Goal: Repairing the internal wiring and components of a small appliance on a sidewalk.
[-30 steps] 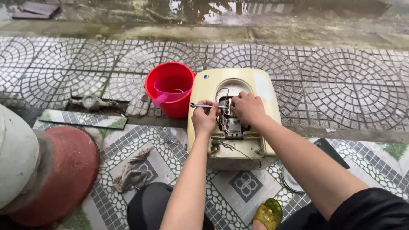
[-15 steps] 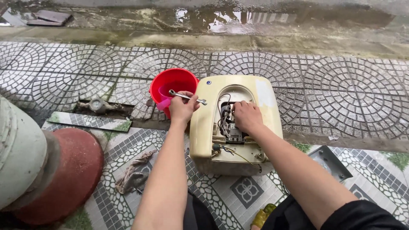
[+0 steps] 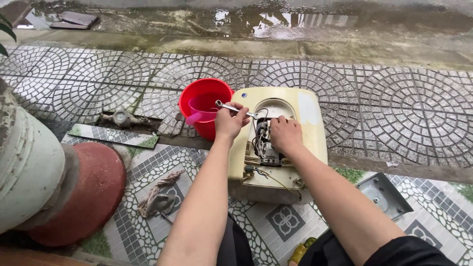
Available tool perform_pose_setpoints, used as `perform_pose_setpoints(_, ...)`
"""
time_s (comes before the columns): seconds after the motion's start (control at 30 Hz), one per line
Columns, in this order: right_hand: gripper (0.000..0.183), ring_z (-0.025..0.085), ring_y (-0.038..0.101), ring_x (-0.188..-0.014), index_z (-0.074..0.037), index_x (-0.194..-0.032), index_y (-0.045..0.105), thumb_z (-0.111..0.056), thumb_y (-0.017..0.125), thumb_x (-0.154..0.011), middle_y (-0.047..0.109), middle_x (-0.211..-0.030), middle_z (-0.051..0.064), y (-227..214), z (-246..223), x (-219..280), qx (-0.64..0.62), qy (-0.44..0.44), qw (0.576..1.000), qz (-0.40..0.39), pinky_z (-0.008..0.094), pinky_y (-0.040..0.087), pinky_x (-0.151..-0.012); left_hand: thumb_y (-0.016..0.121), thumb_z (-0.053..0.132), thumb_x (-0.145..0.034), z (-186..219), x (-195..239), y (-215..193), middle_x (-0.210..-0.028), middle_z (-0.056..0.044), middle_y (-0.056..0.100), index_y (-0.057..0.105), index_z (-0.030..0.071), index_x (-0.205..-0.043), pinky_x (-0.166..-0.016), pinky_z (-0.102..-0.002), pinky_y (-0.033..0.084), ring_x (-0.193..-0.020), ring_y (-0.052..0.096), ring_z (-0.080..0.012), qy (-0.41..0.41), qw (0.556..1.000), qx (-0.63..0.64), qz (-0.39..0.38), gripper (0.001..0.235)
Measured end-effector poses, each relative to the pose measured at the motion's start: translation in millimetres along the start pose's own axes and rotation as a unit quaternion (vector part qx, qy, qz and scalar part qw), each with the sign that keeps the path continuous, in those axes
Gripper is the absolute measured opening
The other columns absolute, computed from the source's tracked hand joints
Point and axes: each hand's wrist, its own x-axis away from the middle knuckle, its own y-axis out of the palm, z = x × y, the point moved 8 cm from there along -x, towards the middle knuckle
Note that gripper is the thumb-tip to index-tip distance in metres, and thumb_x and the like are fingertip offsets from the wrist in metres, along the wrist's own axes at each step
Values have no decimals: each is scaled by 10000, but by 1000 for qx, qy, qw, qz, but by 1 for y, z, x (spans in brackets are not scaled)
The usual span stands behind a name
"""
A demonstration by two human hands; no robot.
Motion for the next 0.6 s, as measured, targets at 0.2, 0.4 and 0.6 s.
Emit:
perform_pose_setpoints(0.2,265,341,649,-1177,-205,-1211,667,-236,545,-978,650,-1173,64,-30,1,18,-44,12,999,-9,499,357,-1064,720,30,-923,7,12,4,-1013,-284,726,650,-26,-1061,-719,-330,707,-848,776,-294,-2,999,-45,-12,165)
perform_pose_setpoints(0.4,321,275,656,-1232,-215,-1314,616,-244,580,-996,716,-1209,28,-26,41,5,-215,33,976,-25,481,380,-1072,719,59,-929,1,15,26,-1044,-254,730,684,23,-1095,-755,-306,698,-891,777,-278,-18,987,-133,-91,174)
perform_pose_setpoints(0.6,347,199,649,-1231,-320,-1310,631,-387,634,-970,720,-1179,-32,-10,37,3,-161,-2,986,-46,443,353,-1104,655,36,-954,6,27,62,-1116,-236,727,707,97,-1099,-802,-293,684,-928,775,-285,7,948,-274,-161,166)
